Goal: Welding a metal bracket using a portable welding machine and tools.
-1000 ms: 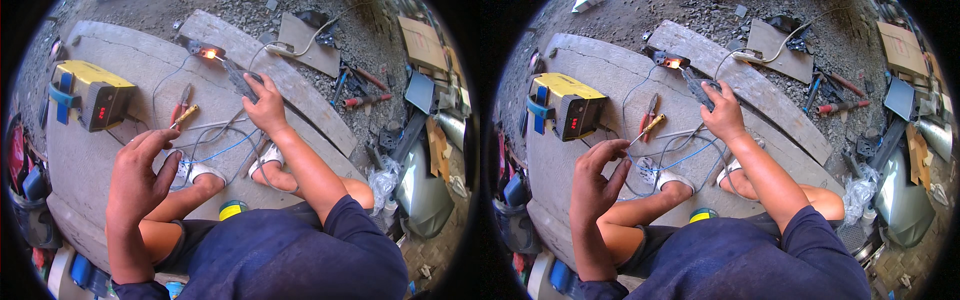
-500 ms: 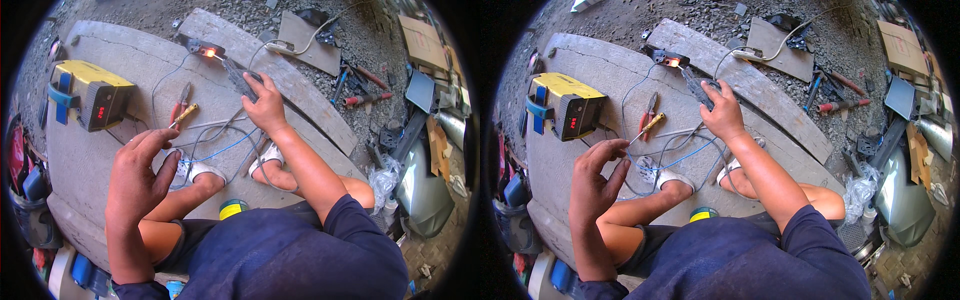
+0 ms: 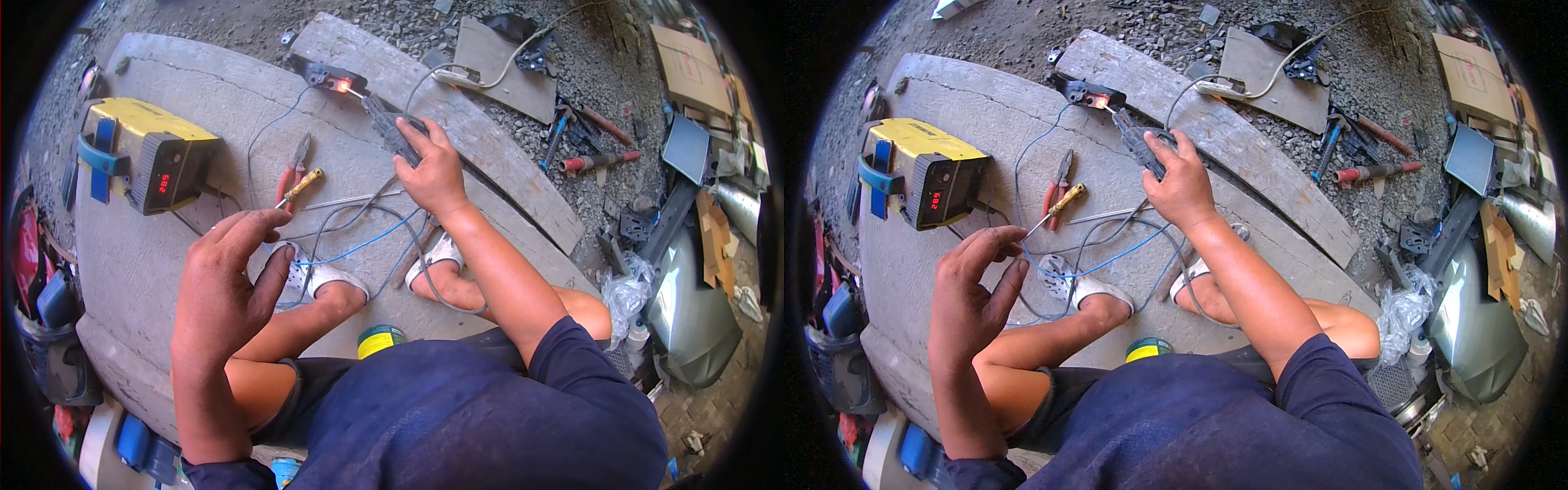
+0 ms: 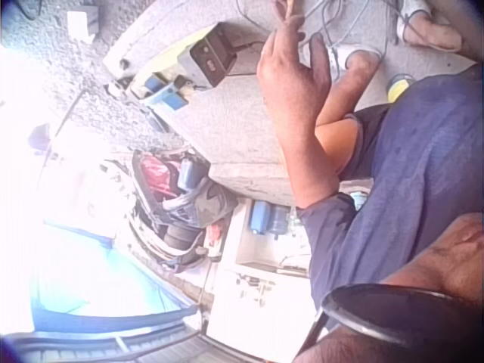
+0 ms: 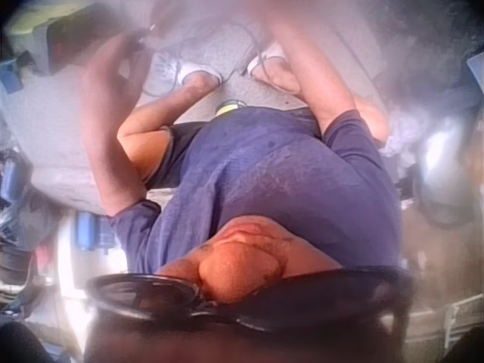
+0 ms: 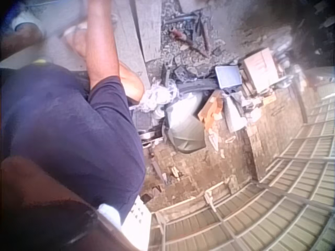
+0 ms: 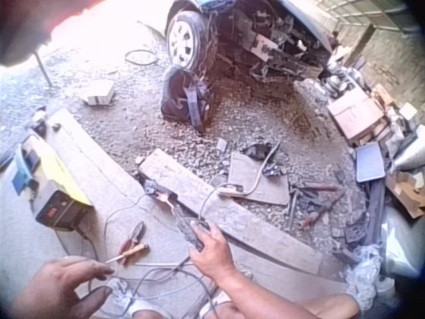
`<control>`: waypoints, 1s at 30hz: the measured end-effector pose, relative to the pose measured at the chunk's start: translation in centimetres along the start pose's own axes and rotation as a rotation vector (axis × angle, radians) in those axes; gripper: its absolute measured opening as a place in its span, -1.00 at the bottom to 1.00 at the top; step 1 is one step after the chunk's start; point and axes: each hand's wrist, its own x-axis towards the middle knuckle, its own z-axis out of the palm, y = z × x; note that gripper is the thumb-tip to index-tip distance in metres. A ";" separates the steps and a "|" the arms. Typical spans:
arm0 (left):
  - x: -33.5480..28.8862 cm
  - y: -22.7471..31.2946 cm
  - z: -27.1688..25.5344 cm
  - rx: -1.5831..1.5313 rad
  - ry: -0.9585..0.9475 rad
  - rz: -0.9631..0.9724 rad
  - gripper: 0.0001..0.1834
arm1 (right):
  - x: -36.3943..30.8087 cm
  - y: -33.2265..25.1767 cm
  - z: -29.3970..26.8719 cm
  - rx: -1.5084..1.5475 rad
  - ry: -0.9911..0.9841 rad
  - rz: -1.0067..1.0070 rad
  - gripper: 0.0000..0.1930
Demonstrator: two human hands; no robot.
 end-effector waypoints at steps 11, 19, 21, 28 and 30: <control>0.1 -0.2 0.1 -0.007 -0.011 -0.003 -0.66 | -0.1 0.4 0.2 -0.044 -0.003 -0.018 -0.38; -0.3 -0.9 0.1 0.067 -0.046 0.015 -0.65 | -0.2 2.5 1.8 -0.239 -0.052 -0.158 -0.73; -0.2 -0.9 0.1 0.074 -0.041 0.023 -0.66 | -0.2 2.0 0.8 -0.100 -0.178 -0.043 -0.65; -0.1 0.0 -0.3 0.036 -0.006 -0.010 -0.66 | 0.3 0.0 0.0 0.115 0.087 -0.099 -0.31; 0.1 -0.3 0.1 0.032 -0.013 0.002 -0.66 | 0.0 -0.4 -1.0 0.168 0.116 -0.093 -0.32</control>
